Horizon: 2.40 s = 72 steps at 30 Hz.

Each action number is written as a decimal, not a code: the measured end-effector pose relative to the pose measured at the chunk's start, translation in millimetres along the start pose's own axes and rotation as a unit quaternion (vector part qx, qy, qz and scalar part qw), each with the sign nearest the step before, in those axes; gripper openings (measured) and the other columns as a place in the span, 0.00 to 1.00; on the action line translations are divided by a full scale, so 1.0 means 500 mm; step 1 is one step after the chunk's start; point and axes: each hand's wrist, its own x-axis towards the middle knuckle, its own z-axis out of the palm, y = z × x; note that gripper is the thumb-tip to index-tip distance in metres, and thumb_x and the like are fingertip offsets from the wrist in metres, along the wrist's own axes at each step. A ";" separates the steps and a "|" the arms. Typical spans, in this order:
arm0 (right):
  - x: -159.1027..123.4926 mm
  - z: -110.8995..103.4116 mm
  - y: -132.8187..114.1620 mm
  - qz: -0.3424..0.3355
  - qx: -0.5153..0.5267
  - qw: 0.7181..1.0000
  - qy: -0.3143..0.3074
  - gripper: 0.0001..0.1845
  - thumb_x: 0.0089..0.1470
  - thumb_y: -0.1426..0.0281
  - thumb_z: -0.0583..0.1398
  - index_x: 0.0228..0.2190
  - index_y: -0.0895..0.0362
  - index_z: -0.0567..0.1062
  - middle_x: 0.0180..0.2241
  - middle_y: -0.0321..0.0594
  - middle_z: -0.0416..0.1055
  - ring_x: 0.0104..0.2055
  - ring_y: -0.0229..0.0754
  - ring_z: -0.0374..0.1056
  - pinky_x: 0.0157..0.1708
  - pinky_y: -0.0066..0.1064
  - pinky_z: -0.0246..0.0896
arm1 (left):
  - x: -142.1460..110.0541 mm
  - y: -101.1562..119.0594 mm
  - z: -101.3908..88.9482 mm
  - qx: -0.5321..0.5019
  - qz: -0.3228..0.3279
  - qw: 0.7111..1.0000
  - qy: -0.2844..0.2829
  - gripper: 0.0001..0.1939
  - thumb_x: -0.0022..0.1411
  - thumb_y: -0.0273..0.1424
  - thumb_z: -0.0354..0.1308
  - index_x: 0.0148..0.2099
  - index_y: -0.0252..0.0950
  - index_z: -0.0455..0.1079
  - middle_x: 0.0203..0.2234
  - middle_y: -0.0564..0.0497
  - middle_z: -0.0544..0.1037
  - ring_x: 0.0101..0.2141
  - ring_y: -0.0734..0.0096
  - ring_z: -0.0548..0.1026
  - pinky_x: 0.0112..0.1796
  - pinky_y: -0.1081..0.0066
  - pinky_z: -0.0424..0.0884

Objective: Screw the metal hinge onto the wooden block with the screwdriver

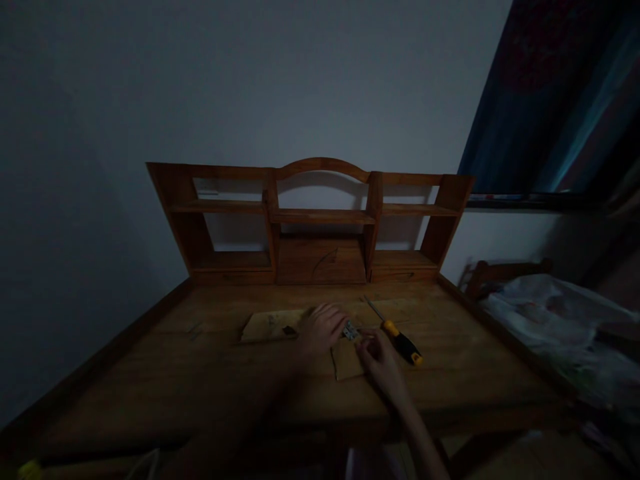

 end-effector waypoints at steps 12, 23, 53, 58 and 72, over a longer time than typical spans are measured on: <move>0.000 0.004 -0.010 0.025 -0.009 1.000 0.006 0.16 0.58 0.59 0.58 0.44 0.55 0.72 0.35 0.42 0.75 0.36 0.45 0.71 0.35 0.34 0.67 | -0.014 -0.007 0.003 -0.036 -0.009 0.999 0.012 0.19 0.72 0.29 0.45 0.63 0.42 0.62 0.44 0.48 0.76 0.45 0.62 0.71 0.49 0.60 0.66; -0.005 0.000 -0.026 0.001 -0.064 0.998 -0.022 0.20 0.56 0.60 0.62 0.48 0.53 0.72 0.42 0.42 0.74 0.41 0.45 0.71 0.41 0.35 0.66 | -0.016 -0.018 0.005 -0.069 0.013 0.997 -0.019 0.14 0.71 0.28 0.48 0.53 0.41 0.71 0.42 0.48 0.75 0.46 0.64 0.70 0.48 0.63 0.67; -0.016 -0.003 -0.031 -0.017 -0.126 0.990 -0.057 0.23 0.59 0.60 0.58 0.54 0.52 0.67 0.51 0.46 0.71 0.51 0.51 0.69 0.50 0.45 0.65 | -0.010 -0.030 0.039 -0.019 0.120 0.987 -0.106 0.11 0.71 0.32 0.49 0.44 0.39 0.73 0.40 0.50 0.76 0.45 0.66 0.71 0.55 0.62 0.61; -0.020 -0.005 -0.043 -0.025 -0.126 0.990 -0.058 0.21 0.61 0.59 0.57 0.54 0.50 0.67 0.51 0.43 0.71 0.52 0.48 0.68 0.51 0.43 0.65 | -0.007 -0.012 0.031 0.054 0.105 0.989 -0.085 0.11 0.72 0.35 0.48 0.42 0.35 0.69 0.38 0.48 0.75 0.43 0.65 0.71 0.53 0.62 0.63; -0.019 -0.005 -0.039 -0.045 -0.144 0.986 -0.064 0.22 0.60 0.60 0.58 0.55 0.50 0.67 0.48 0.43 0.71 0.48 0.48 0.69 0.48 0.41 0.66 | -0.013 -0.024 0.020 -0.002 0.119 0.988 -0.103 0.09 0.71 0.32 0.49 0.45 0.38 0.70 0.39 0.49 0.75 0.44 0.65 0.70 0.54 0.61 0.61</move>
